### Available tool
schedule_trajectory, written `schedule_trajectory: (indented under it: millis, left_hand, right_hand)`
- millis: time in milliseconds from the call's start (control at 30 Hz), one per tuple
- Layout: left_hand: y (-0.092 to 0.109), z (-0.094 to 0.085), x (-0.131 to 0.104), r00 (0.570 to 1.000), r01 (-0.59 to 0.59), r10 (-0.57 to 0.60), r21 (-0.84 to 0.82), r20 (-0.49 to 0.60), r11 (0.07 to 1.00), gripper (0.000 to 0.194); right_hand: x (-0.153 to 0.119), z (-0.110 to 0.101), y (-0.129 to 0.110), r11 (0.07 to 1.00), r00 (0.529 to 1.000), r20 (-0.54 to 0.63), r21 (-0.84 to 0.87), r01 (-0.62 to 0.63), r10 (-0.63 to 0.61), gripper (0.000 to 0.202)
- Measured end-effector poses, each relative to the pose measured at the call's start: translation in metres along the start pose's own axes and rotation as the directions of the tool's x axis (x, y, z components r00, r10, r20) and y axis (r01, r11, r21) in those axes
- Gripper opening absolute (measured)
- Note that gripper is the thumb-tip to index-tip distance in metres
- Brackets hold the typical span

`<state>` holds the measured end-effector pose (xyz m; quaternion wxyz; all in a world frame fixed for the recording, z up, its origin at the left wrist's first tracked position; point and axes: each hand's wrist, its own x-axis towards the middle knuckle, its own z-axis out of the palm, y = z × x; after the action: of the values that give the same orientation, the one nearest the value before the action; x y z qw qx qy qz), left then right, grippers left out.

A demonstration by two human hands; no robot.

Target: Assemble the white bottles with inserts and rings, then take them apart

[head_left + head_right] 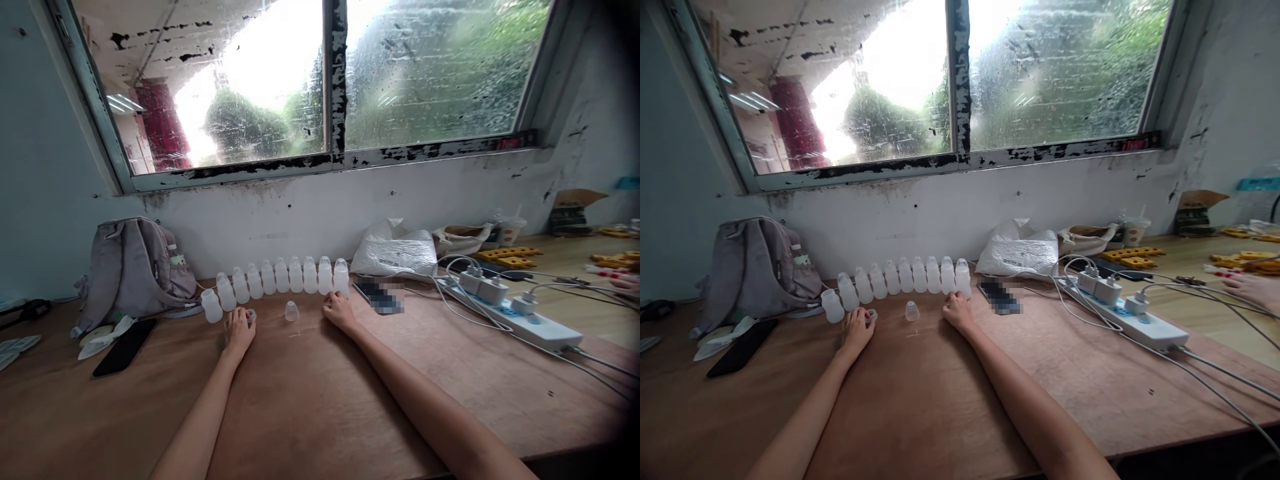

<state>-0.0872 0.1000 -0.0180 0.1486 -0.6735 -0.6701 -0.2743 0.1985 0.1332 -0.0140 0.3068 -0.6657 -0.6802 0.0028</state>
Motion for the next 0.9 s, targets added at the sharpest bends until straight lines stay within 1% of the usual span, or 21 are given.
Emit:
schedule_trajectory:
  millis: [167,300,400,500,667,733,833,900]
  left_hand:
    - [0.0,0.002,0.0,1.0,0.023,-0.024,0.033,0.018,0.999,0.013]
    - [0.003,0.0,-0.001,0.999,0.036,-0.038,0.097,0.016,0.995,0.013]
    - [0.005,-0.003,-0.002,0.998,0.056,-0.056,0.099,-0.005,0.993,0.017]
    - [0.004,-0.004,-0.003,0.999,0.043,-0.042,0.056,-0.024,0.997,0.023]
    - [-0.002,0.003,0.0,0.998,-0.062,0.06,-0.084,-0.017,0.995,0.031]
    - [-0.004,0.007,0.002,0.996,-0.086,0.083,-0.143,-0.027,0.986,0.031]
    - [-0.006,0.011,0.004,0.995,-0.086,0.076,-0.19,-0.057,0.978,0.029]
    - [-0.005,0.011,0.004,0.994,-0.081,0.065,-0.205,-0.085,0.975,0.028]
  right_hand:
    - [0.002,0.004,0.003,1.0,0.999,-0.011,0.008,0.03,-0.03,0.024]
    - [0.002,0.005,0.005,1.0,1.0,-0.011,-0.002,0.024,-0.024,0.024]
    - [0.002,0.005,0.004,1.0,1.0,-0.001,-0.021,0.009,-0.009,0.024]
    - [0.0,0.003,0.002,0.999,1.0,0.01,-0.05,-0.007,0.007,0.024]
    - [-0.002,0.002,-0.002,0.995,0.999,0.012,-0.097,-0.033,0.034,0.023]
    - [-0.002,0.001,-0.003,0.993,0.999,0.015,-0.11,-0.045,0.047,0.023]
    - [-0.002,0.0,-0.003,0.991,0.998,0.024,-0.12,-0.061,0.064,0.024]
    - [-0.002,-0.001,-0.003,0.991,0.998,0.031,-0.122,-0.059,0.063,0.024]
